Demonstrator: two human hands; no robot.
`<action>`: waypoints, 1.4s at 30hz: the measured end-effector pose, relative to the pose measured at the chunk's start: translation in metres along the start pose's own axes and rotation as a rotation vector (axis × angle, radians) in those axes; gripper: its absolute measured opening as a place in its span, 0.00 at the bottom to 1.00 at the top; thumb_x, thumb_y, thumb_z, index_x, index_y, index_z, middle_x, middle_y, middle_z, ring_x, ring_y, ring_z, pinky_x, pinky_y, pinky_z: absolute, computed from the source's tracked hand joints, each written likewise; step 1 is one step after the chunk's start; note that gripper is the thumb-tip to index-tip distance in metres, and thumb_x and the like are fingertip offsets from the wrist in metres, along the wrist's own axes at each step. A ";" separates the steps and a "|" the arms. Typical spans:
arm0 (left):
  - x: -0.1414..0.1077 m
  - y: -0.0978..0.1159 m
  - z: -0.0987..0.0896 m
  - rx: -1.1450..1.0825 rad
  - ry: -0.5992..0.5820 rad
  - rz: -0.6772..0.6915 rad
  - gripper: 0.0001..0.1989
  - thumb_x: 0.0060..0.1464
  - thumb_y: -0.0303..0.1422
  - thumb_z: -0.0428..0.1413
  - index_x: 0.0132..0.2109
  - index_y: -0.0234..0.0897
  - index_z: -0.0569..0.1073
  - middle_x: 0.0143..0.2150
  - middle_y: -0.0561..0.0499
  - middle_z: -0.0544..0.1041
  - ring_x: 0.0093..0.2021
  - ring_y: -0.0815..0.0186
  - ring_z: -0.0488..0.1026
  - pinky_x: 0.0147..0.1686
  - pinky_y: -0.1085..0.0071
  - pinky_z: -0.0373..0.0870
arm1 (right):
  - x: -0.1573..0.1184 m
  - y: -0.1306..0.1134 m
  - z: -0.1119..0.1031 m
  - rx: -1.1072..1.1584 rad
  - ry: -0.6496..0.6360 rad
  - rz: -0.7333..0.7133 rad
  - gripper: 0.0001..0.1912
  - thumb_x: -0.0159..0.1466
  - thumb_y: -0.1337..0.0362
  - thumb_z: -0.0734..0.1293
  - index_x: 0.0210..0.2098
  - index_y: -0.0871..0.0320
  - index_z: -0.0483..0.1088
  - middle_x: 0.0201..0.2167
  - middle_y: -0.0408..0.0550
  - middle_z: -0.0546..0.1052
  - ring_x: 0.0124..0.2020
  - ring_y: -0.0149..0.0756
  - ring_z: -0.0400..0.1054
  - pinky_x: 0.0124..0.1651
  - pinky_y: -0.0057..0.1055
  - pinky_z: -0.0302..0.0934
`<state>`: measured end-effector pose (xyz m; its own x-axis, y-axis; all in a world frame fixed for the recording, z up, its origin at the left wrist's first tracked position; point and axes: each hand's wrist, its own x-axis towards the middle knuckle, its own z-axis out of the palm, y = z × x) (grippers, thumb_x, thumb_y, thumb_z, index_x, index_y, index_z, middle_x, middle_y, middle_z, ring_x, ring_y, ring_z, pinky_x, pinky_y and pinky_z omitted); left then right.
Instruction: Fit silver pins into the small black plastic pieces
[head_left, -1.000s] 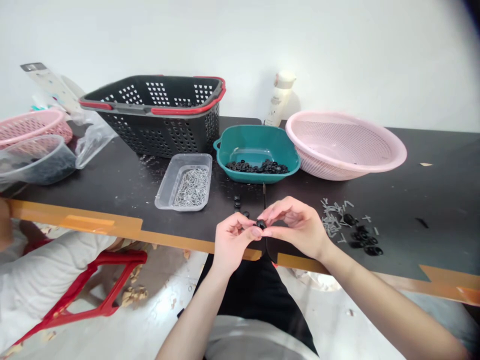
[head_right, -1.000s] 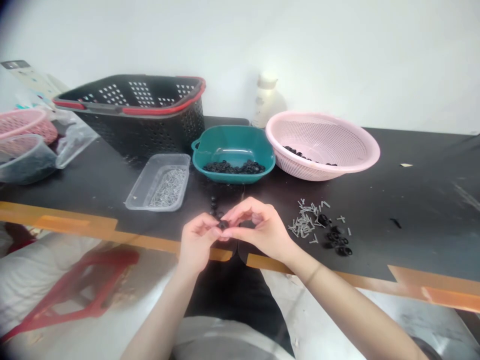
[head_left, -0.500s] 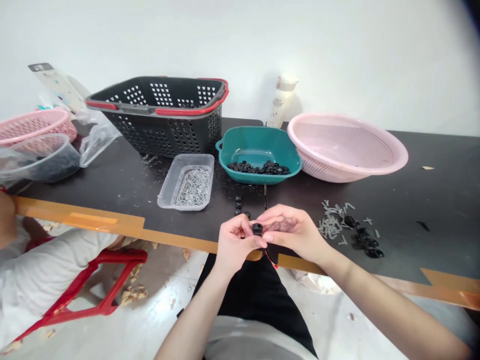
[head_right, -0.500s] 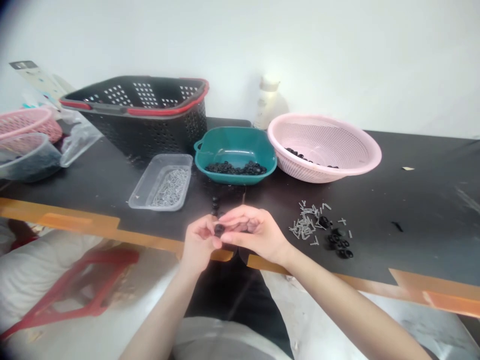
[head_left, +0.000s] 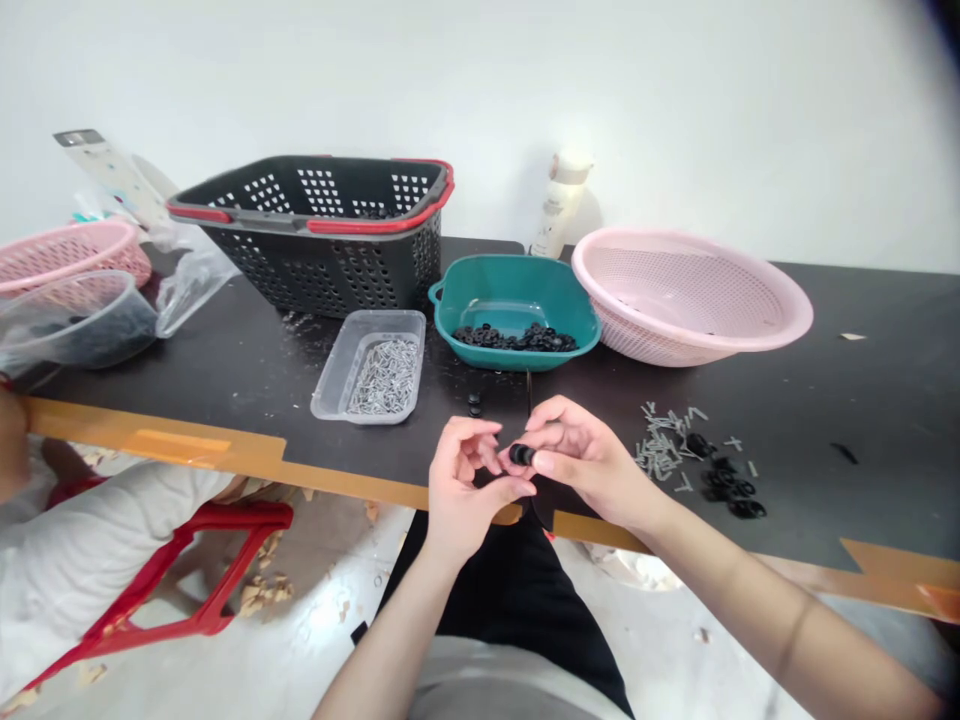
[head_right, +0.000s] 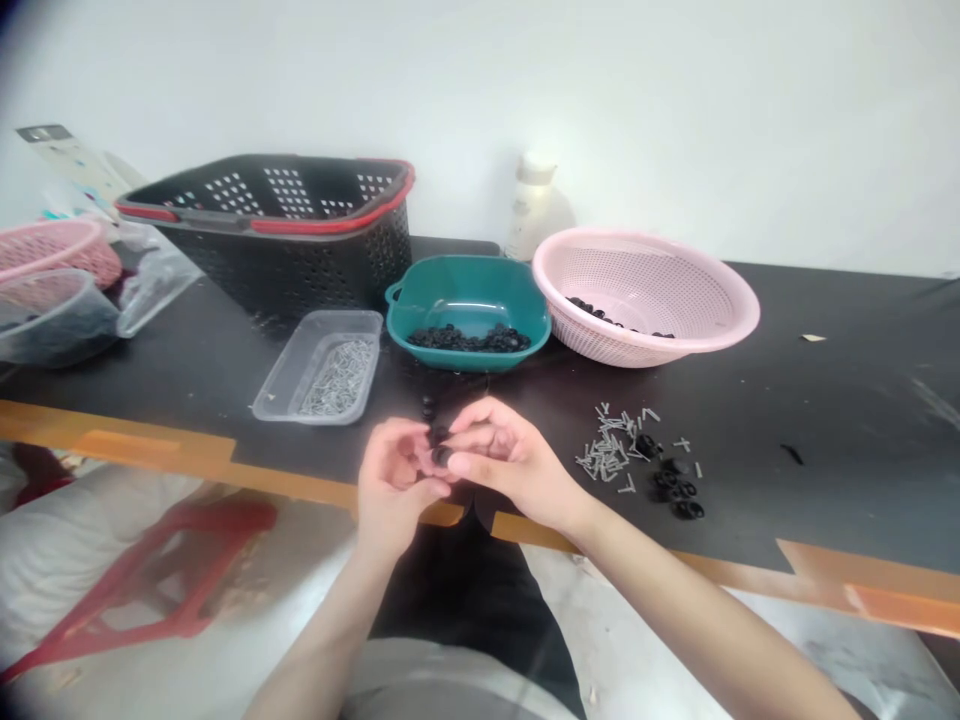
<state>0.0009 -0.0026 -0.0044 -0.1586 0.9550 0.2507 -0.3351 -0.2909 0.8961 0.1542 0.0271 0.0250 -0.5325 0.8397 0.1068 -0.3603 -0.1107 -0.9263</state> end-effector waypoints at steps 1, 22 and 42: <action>-0.001 -0.001 -0.001 0.023 -0.023 0.024 0.23 0.36 0.30 0.71 0.43 0.42 0.77 0.38 0.53 0.69 0.30 0.72 0.70 0.32 0.73 0.74 | 0.000 0.000 0.000 -0.010 0.008 -0.005 0.12 0.59 0.65 0.74 0.40 0.55 0.69 0.32 0.45 0.81 0.34 0.34 0.77 0.39 0.31 0.72; -0.008 0.004 0.000 0.350 0.034 0.267 0.08 0.50 0.31 0.64 0.40 0.43 0.82 0.34 0.49 0.80 0.32 0.65 0.77 0.33 0.71 0.75 | -0.001 -0.014 0.001 -0.662 0.034 -0.358 0.12 0.63 0.67 0.70 0.44 0.44 0.79 0.34 0.46 0.78 0.33 0.35 0.72 0.35 0.31 0.68; -0.010 0.006 0.003 0.529 -0.026 0.388 0.16 0.53 0.32 0.62 0.50 0.47 0.78 0.35 0.50 0.78 0.32 0.66 0.75 0.31 0.72 0.75 | 0.000 -0.003 -0.003 -0.097 0.052 -0.005 0.09 0.51 0.68 0.78 0.32 0.53 0.80 0.28 0.43 0.78 0.28 0.31 0.73 0.32 0.27 0.72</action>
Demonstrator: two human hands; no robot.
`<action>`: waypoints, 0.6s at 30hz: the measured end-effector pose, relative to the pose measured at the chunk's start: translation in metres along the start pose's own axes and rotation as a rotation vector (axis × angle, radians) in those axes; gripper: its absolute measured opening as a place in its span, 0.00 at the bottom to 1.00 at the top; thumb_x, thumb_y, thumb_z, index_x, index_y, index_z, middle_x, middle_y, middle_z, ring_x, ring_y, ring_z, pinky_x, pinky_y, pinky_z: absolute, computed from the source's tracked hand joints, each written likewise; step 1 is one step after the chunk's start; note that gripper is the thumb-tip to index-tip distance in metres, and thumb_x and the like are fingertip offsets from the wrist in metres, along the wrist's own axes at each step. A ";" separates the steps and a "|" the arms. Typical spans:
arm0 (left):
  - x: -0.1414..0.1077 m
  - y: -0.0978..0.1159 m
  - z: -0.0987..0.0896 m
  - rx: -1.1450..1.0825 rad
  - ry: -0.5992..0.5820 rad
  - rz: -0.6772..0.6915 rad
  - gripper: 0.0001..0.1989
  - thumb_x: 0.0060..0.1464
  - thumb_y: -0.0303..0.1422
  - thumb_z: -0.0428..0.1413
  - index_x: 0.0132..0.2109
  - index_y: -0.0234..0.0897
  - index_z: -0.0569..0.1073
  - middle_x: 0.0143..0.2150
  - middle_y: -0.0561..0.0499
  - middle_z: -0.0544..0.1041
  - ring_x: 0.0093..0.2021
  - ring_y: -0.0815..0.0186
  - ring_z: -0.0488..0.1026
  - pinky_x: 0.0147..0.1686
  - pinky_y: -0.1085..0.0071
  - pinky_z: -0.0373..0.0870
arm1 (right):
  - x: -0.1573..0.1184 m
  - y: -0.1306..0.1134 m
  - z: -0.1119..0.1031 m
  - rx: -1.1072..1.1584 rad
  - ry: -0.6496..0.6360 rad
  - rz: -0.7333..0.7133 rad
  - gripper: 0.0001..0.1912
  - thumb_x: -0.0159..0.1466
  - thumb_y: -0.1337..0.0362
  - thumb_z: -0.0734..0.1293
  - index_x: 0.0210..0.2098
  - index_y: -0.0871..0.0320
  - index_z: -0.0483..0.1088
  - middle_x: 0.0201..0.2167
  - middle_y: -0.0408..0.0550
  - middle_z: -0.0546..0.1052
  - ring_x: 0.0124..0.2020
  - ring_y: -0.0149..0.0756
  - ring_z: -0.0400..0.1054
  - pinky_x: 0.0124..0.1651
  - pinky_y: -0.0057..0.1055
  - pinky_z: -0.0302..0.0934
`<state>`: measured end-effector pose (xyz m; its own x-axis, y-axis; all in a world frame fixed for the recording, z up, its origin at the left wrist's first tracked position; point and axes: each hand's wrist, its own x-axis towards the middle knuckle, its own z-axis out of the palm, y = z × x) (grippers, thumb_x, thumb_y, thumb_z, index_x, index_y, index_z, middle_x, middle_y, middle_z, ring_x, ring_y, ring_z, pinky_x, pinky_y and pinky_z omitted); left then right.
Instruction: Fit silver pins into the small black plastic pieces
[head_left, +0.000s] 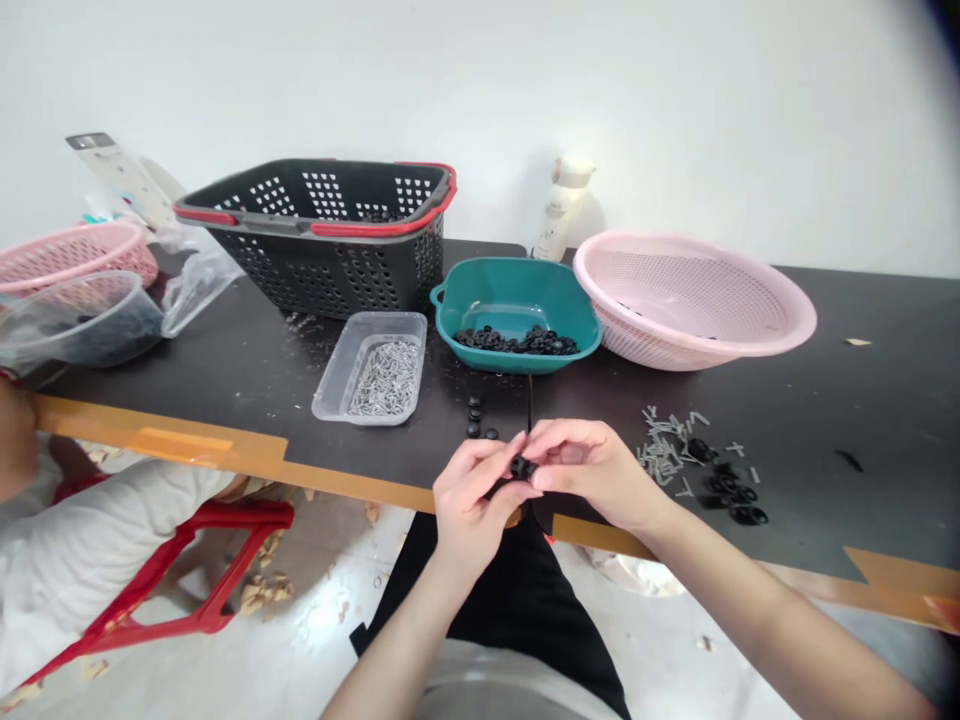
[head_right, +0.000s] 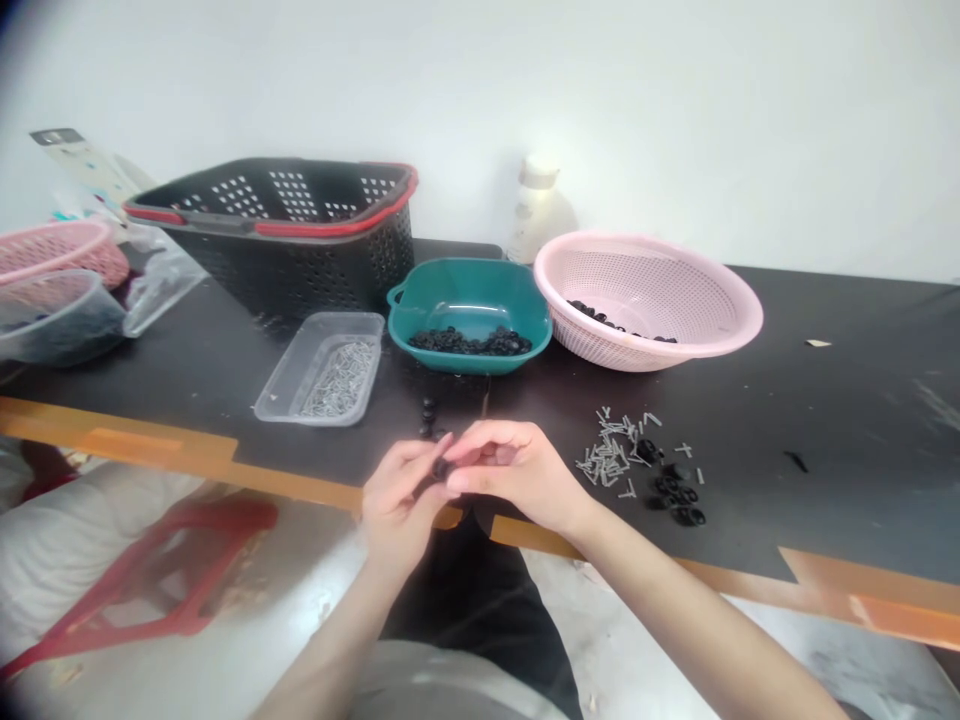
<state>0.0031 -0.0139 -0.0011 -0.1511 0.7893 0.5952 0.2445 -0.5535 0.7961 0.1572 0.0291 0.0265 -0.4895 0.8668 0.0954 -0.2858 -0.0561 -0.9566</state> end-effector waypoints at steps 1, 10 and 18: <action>0.000 0.000 0.000 0.006 -0.011 -0.007 0.15 0.54 0.32 0.61 0.50 0.47 0.78 0.35 0.50 0.79 0.32 0.66 0.75 0.32 0.72 0.75 | 0.000 -0.001 0.001 -0.001 -0.002 -0.002 0.10 0.51 0.69 0.78 0.33 0.53 0.80 0.28 0.43 0.78 0.28 0.31 0.74 0.33 0.26 0.72; 0.003 -0.001 0.000 -0.033 0.012 -0.056 0.12 0.48 0.30 0.65 0.42 0.44 0.81 0.30 0.52 0.77 0.28 0.69 0.73 0.30 0.74 0.73 | -0.001 -0.001 0.000 -0.020 0.005 -0.059 0.09 0.51 0.72 0.77 0.29 0.52 0.81 0.27 0.41 0.78 0.27 0.29 0.74 0.31 0.23 0.70; 0.001 -0.002 0.002 -0.023 0.045 -0.067 0.06 0.45 0.33 0.67 0.34 0.40 0.82 0.24 0.53 0.76 0.25 0.69 0.72 0.28 0.74 0.71 | -0.001 0.001 0.000 0.009 -0.010 0.055 0.05 0.57 0.65 0.75 0.25 0.56 0.77 0.26 0.42 0.76 0.27 0.30 0.70 0.32 0.27 0.65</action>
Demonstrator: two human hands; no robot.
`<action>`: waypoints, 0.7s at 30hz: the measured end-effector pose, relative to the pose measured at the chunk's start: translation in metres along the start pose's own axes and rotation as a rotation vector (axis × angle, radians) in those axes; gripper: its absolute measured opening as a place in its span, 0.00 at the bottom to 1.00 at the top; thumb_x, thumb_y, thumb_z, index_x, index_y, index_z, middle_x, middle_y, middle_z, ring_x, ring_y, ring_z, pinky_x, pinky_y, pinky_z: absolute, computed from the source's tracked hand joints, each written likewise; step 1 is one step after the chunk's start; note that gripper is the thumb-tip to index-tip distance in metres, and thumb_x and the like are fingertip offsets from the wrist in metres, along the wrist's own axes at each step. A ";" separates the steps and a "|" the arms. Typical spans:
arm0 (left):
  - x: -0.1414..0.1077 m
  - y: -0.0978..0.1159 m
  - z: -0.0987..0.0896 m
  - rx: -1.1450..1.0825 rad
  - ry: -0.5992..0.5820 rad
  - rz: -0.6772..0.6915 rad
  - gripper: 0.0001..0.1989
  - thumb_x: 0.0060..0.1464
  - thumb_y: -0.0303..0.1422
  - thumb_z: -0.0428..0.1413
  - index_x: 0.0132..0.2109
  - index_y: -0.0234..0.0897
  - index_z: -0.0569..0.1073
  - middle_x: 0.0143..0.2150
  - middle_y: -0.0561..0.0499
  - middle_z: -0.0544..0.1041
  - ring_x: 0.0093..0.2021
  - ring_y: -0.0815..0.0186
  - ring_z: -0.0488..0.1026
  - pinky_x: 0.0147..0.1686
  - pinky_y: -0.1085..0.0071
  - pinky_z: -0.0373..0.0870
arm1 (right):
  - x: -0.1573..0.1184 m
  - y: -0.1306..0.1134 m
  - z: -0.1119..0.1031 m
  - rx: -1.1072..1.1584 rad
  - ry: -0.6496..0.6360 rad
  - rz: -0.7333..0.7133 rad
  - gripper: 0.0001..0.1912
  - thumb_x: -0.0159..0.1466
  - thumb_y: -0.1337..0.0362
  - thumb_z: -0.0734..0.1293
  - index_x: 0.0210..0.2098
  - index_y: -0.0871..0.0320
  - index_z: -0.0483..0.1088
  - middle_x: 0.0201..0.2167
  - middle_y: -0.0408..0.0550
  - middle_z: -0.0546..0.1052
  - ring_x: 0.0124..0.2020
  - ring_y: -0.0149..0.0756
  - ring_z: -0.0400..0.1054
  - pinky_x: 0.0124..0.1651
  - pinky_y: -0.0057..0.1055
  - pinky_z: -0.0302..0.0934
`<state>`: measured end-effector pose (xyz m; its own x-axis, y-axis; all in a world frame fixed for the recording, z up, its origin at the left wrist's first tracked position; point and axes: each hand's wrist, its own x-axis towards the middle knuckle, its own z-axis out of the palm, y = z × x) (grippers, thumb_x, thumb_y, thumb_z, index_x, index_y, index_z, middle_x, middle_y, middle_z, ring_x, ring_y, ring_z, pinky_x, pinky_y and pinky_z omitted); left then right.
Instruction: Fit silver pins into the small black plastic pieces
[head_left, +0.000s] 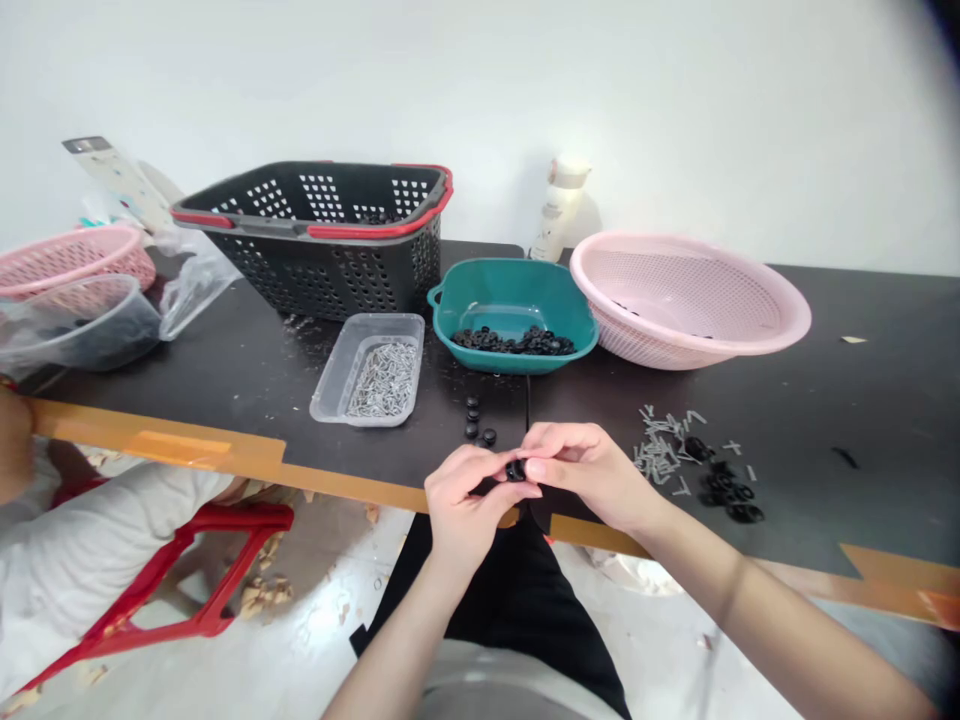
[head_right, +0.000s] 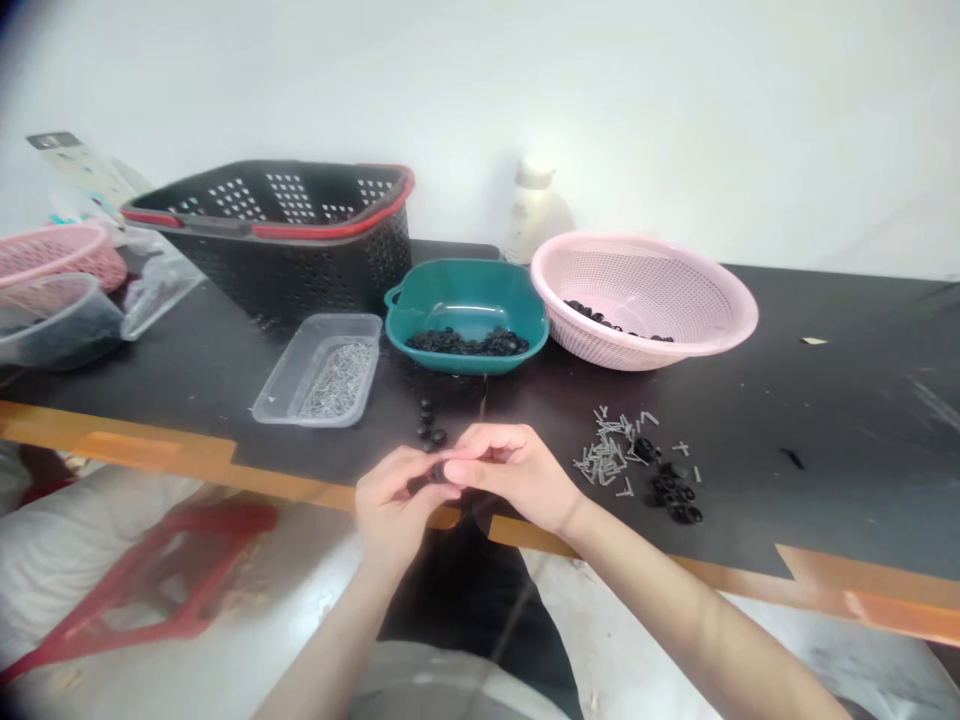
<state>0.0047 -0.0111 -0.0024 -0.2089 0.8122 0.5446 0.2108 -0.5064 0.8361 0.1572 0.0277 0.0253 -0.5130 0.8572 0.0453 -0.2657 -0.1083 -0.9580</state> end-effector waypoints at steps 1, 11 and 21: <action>0.000 0.000 0.000 0.002 0.007 0.001 0.07 0.45 0.34 0.67 0.34 0.40 0.82 0.24 0.54 0.76 0.25 0.69 0.72 0.28 0.74 0.71 | 0.000 0.000 0.000 -0.009 -0.003 0.007 0.06 0.58 0.64 0.75 0.26 0.57 0.77 0.26 0.43 0.76 0.28 0.30 0.70 0.33 0.28 0.65; -0.003 0.001 0.003 0.077 0.082 0.058 0.07 0.48 0.33 0.66 0.37 0.40 0.82 0.26 0.53 0.77 0.27 0.69 0.73 0.29 0.74 0.73 | 0.001 0.001 -0.001 0.213 -0.038 0.255 0.09 0.56 0.64 0.76 0.33 0.57 0.73 0.30 0.41 0.76 0.28 0.25 0.69 0.33 0.22 0.64; -0.002 -0.004 0.004 0.128 0.111 0.164 0.12 0.46 0.36 0.67 0.41 0.41 0.81 0.30 0.53 0.74 0.32 0.66 0.75 0.49 0.58 0.74 | -0.001 0.000 -0.005 0.129 -0.123 0.399 0.18 0.59 0.53 0.73 0.25 0.63 0.73 0.20 0.41 0.68 0.22 0.24 0.57 0.25 0.23 0.52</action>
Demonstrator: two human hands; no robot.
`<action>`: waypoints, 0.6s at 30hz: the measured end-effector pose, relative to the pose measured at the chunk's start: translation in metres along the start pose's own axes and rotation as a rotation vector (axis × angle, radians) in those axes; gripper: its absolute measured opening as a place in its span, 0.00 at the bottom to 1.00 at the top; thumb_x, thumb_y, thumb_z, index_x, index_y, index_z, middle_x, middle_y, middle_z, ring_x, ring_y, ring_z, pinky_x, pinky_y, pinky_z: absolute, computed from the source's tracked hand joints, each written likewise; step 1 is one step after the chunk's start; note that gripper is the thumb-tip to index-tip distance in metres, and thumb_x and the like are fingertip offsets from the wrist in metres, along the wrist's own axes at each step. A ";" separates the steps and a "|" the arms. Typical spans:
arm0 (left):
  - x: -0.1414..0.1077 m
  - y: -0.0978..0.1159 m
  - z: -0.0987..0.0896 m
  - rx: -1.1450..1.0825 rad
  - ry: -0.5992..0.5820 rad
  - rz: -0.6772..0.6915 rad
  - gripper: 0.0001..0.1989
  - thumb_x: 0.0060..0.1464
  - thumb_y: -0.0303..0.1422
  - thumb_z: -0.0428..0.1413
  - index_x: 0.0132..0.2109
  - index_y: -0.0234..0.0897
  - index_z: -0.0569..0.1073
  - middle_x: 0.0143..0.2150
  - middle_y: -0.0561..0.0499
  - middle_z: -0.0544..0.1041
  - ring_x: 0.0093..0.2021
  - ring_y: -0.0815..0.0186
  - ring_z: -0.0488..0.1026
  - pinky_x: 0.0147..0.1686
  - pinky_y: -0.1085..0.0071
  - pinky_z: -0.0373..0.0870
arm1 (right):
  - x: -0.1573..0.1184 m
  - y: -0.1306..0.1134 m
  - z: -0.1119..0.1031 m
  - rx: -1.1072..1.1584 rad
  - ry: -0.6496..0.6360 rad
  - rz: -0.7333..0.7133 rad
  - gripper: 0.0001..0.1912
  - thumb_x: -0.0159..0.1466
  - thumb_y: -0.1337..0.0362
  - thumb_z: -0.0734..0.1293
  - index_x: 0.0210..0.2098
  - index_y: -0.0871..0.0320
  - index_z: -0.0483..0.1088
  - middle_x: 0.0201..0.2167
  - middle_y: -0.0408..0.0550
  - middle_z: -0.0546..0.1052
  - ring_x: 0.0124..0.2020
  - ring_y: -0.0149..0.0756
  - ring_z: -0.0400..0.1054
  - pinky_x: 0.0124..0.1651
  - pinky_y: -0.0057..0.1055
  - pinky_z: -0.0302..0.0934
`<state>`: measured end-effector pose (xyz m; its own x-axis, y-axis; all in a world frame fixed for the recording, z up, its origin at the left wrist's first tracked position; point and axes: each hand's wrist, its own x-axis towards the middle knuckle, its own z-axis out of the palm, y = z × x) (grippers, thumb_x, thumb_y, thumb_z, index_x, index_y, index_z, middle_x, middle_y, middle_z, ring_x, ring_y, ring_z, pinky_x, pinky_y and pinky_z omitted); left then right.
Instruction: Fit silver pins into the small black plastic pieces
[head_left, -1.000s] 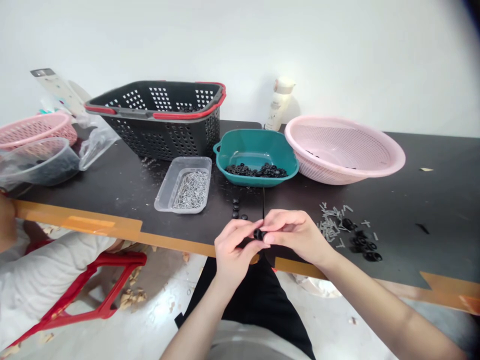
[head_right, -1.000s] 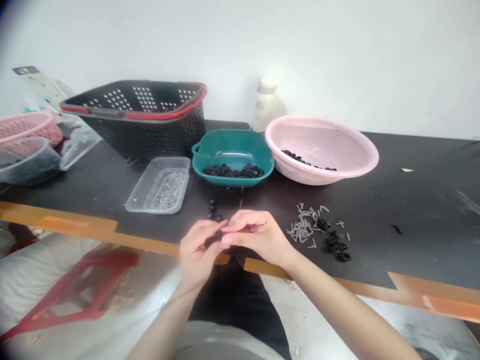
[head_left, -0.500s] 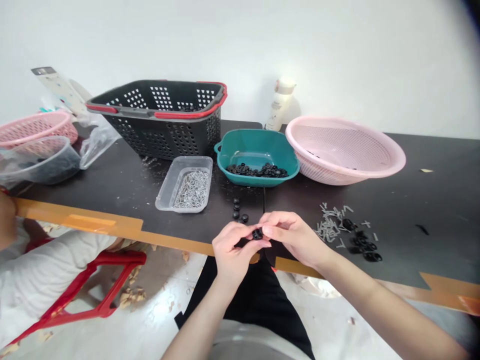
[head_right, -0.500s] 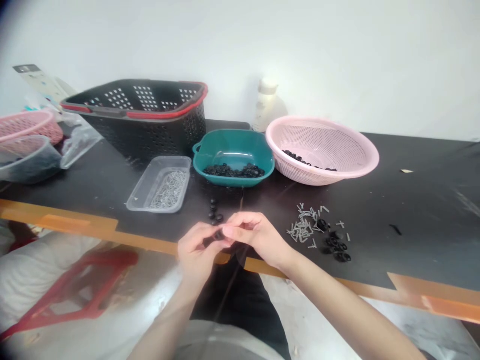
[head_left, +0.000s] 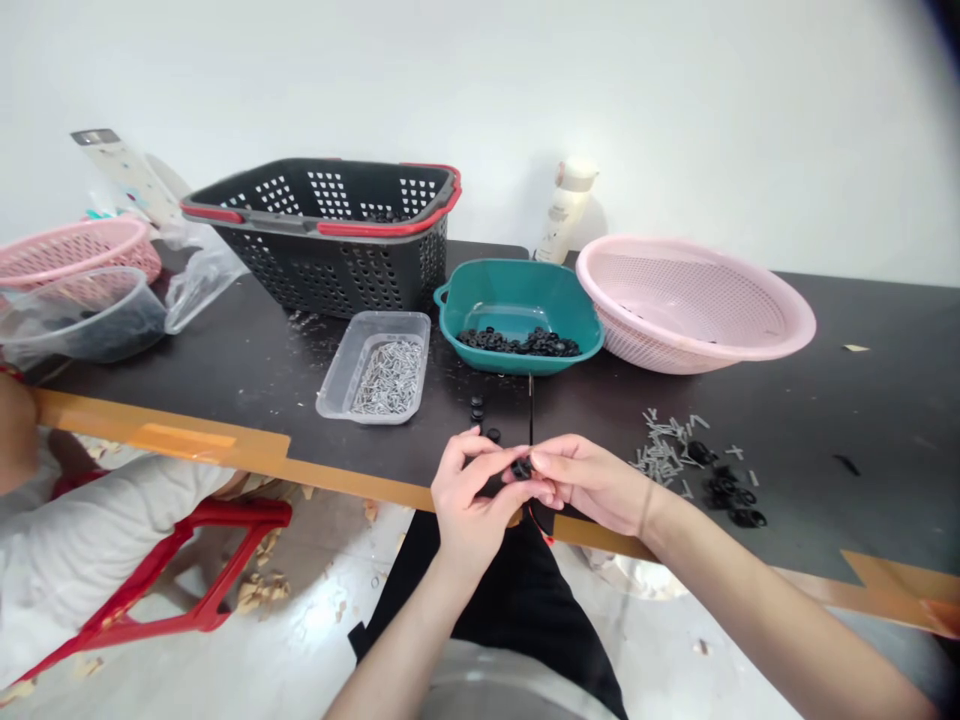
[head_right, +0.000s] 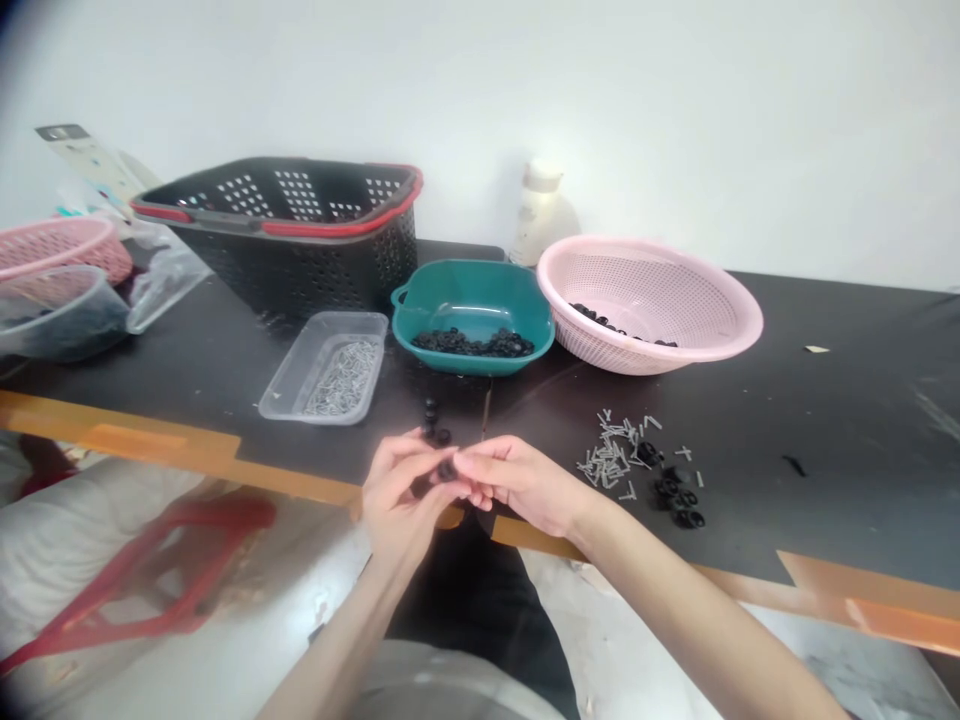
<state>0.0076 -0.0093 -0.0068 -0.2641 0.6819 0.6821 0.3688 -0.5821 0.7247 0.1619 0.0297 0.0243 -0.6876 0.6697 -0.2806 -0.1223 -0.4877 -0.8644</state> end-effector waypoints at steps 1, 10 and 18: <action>0.000 0.000 0.000 -0.006 -0.001 -0.005 0.14 0.47 0.37 0.66 0.42 0.41 0.80 0.32 0.52 0.75 0.34 0.65 0.76 0.49 0.58 0.74 | 0.000 0.000 0.001 -0.026 0.009 -0.011 0.19 0.59 0.52 0.72 0.25 0.63 0.73 0.20 0.41 0.67 0.21 0.24 0.56 0.25 0.24 0.51; -0.002 -0.001 -0.002 -0.056 -0.072 -0.040 0.11 0.51 0.29 0.63 0.43 0.43 0.80 0.35 0.52 0.79 0.38 0.65 0.77 0.52 0.59 0.74 | -0.002 -0.006 -0.003 -0.282 0.068 -0.185 0.17 0.63 0.56 0.70 0.23 0.61 0.72 0.20 0.40 0.66 0.23 0.26 0.58 0.27 0.26 0.52; -0.003 -0.001 0.001 0.027 -0.007 -0.035 0.08 0.52 0.32 0.63 0.41 0.44 0.80 0.33 0.53 0.80 0.35 0.66 0.77 0.50 0.57 0.74 | -0.004 -0.008 0.001 -0.366 0.185 -0.250 0.11 0.59 0.57 0.72 0.28 0.59 0.78 0.25 0.41 0.70 0.22 0.25 0.63 0.26 0.24 0.59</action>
<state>0.0093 -0.0105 -0.0101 -0.2712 0.7048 0.6555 0.3836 -0.5455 0.7452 0.1647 0.0307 0.0329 -0.5259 0.8461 -0.0867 0.0157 -0.0923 -0.9956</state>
